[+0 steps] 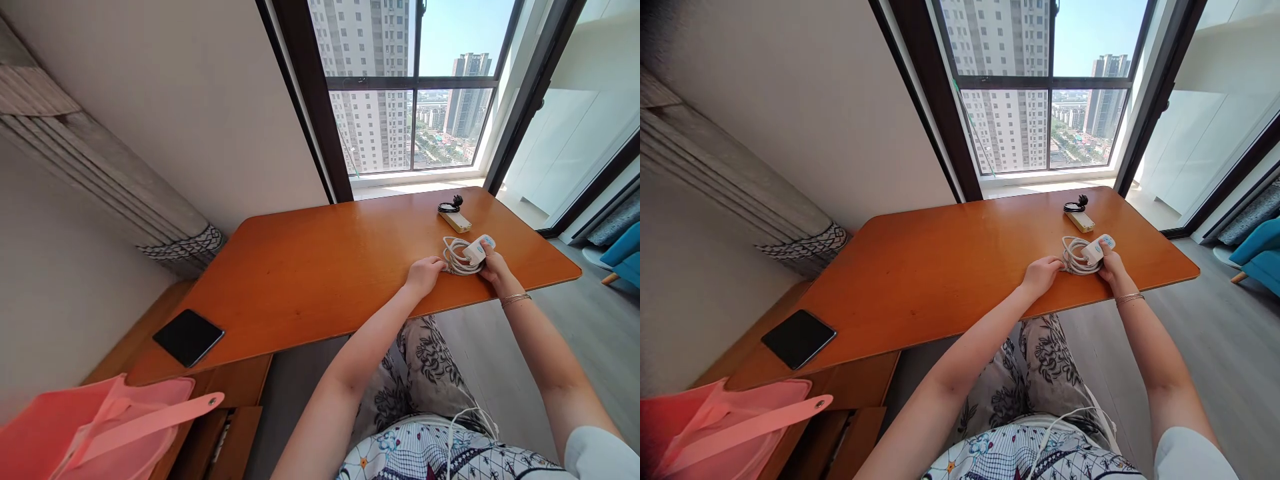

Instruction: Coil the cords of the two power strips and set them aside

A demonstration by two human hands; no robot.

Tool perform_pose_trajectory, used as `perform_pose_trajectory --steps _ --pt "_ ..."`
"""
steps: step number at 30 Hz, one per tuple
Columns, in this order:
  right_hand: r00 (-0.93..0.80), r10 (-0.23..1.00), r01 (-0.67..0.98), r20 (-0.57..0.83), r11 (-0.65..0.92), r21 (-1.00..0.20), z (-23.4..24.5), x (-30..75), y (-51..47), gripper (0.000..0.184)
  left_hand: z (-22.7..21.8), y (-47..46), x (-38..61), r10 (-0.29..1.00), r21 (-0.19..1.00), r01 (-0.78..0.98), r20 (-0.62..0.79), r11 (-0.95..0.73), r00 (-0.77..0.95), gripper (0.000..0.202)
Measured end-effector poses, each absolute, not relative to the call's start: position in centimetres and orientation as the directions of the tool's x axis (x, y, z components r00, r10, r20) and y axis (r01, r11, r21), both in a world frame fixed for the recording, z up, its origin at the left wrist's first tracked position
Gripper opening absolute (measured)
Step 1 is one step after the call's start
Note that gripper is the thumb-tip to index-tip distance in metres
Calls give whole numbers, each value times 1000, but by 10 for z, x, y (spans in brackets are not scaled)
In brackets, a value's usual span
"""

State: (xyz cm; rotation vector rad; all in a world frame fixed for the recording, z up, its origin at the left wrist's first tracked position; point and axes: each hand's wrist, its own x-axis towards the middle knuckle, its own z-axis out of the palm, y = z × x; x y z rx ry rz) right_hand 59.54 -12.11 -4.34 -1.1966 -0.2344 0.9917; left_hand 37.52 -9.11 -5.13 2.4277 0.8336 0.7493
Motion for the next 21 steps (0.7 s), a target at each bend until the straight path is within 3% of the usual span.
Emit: perform_pose_trajectory --steps 7,9,13,16,21 --pt "512 796 -406 -322 -105 -908 -39 597 -123 14 -55 -87 375 755 654 464 262 -597 601 25" --pt "519 789 -366 -329 -143 -920 -36 597 -124 12 -56 -89 374 758 633 479 284 -608 588 34" --pt "533 765 -320 -361 -212 -923 -30 594 -127 13 -55 -92 376 705 554 457 402 -696 584 56" --pt "500 785 -357 -365 -198 -913 -28 593 -131 14 -55 -92 380 657 538 420 387 -731 647 65" --pt "439 826 -394 -354 -177 -902 -29 590 -138 14 -59 -88 383 593 560 338 370 -756 715 51"
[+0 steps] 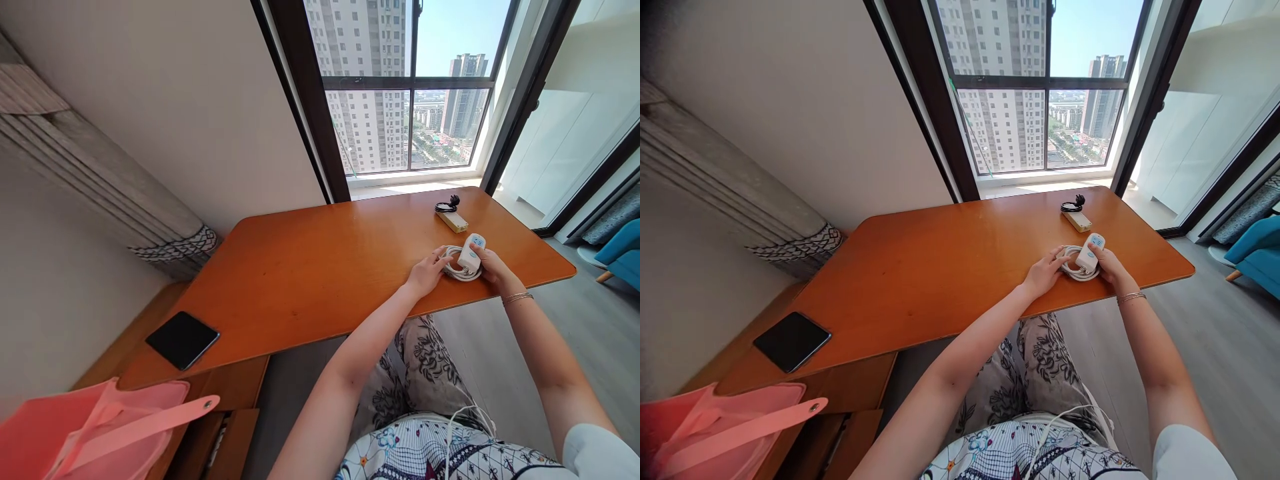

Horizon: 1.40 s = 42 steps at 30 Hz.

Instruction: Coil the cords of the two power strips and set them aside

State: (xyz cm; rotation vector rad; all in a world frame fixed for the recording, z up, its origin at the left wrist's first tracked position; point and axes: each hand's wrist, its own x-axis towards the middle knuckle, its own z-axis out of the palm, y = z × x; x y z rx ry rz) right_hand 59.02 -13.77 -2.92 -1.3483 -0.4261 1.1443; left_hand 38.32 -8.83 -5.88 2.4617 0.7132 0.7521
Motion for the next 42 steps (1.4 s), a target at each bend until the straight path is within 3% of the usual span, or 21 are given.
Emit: perform_pose_trajectory --steps 3,5,8,12,16,20,23,28,35,42 --pt "425 843 -371 -328 -168 -913 -28 586 -141 11 -60 -82 380 547 566 268 408 -780 731 41" --pt "409 861 -357 -302 -154 -921 -27 583 -141 7 -58 -77 376 506 506 264 430 -821 748 36" --pt "363 889 -342 -277 -149 -928 -26 578 -141 8 -48 -72 370 402 305 295 391 -905 828 35" --pt "319 900 -306 -297 -199 -931 -24 577 -138 10 -22 -70 362 287 0 291 161 -957 944 47" --pt "330 882 -279 -336 -249 -927 -26 580 -133 10 -1 -69 358 224 -153 236 89 -960 970 40" --pt "328 882 -301 -338 -241 -923 -31 580 -130 12 4 -68 356 254 -174 266 86 -948 963 32" --pt "317 890 -326 -328 -222 -919 -33 577 -129 12 2 -68 355 276 -174 282 58 -943 959 42" --pt "296 897 -351 -328 -217 -911 -35 575 -127 10 5 -72 355 198 -118 192 -46 -974 979 63" --pt "224 920 -426 -322 -204 -881 -36 578 -127 15 17 -82 360 229 -151 219 -50 -964 972 38" --pt "209 905 -508 -370 -223 -832 -35 577 -128 18 18 -77 362 254 -81 246 -109 -966 961 47"
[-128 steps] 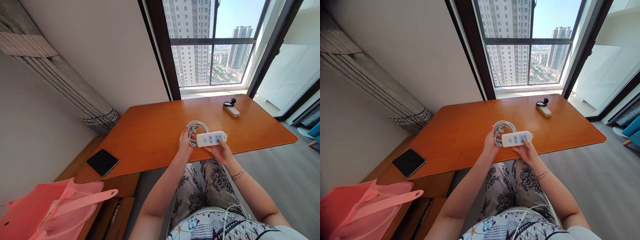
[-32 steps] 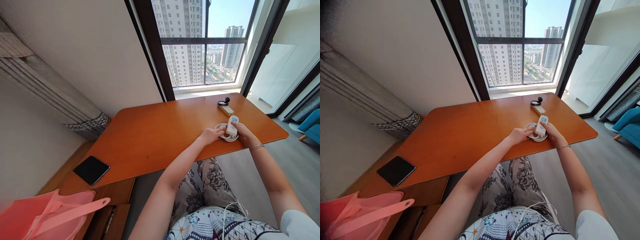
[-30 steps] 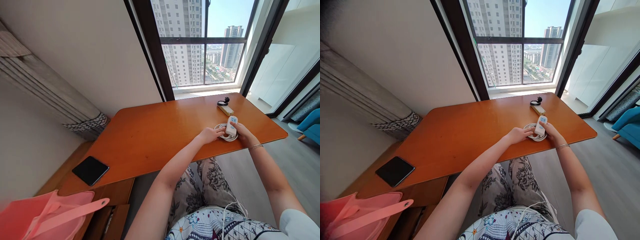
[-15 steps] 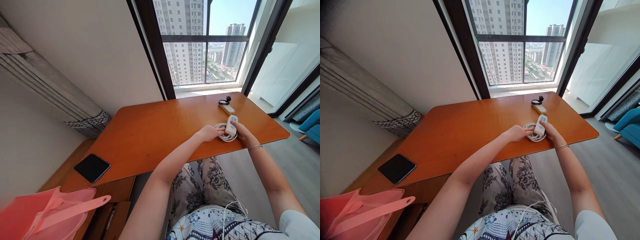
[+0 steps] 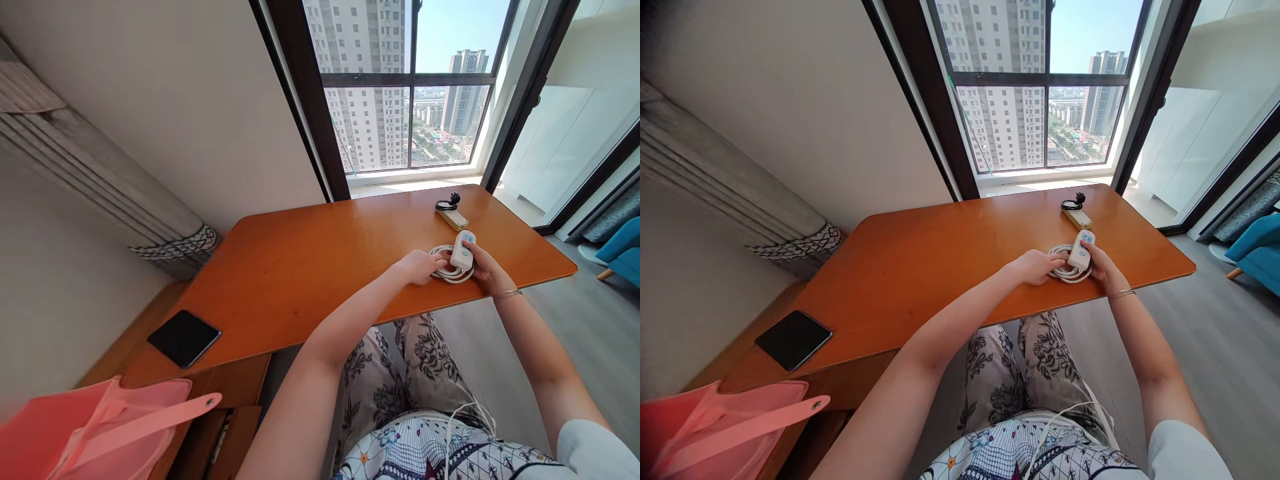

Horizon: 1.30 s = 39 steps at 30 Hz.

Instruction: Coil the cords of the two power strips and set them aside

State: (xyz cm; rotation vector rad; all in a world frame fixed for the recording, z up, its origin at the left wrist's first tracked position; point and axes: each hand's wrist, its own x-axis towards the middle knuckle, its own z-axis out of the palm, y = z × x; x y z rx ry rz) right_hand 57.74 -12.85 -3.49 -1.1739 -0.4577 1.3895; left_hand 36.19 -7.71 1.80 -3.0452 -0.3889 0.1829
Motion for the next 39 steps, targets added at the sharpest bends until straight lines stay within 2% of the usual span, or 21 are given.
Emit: perform_pose_trajectory --steps 4,8,14,20,24,28,36,39 --pt "182 914 -543 -363 -214 -812 -35 576 -131 15 18 -78 362 254 -121 238 -145 -964 956 35" --pt "130 939 -556 -319 -197 -808 -33 576 -132 19 22 -80 360 282 -127 266 -136 -956 950 42" --pt "45 951 -534 -305 -235 -812 -27 572 -134 28 21 -76 354 310 -106 303 -59 -947 949 40" --pt "125 948 -494 -292 -196 -847 -28 561 -135 25 13 -74 349 314 -152 307 -23 -939 949 15" --pt "206 935 -507 -288 -150 -849 -32 556 -132 18 3 -77 343 304 -91 306 33 -948 952 14" --pt "250 909 -473 -334 -186 -861 -34 556 -125 9 -8 -78 334 318 -40 322 75 -946 945 27" --pt "277 928 -318 -248 -155 -935 -36 555 -121 5 -27 -77 326 354 -88 362 93 -928 931 24" --pt "294 923 -302 -246 -155 -941 -39 556 -122 5 -30 -81 329 368 -64 374 84 -925 926 24"
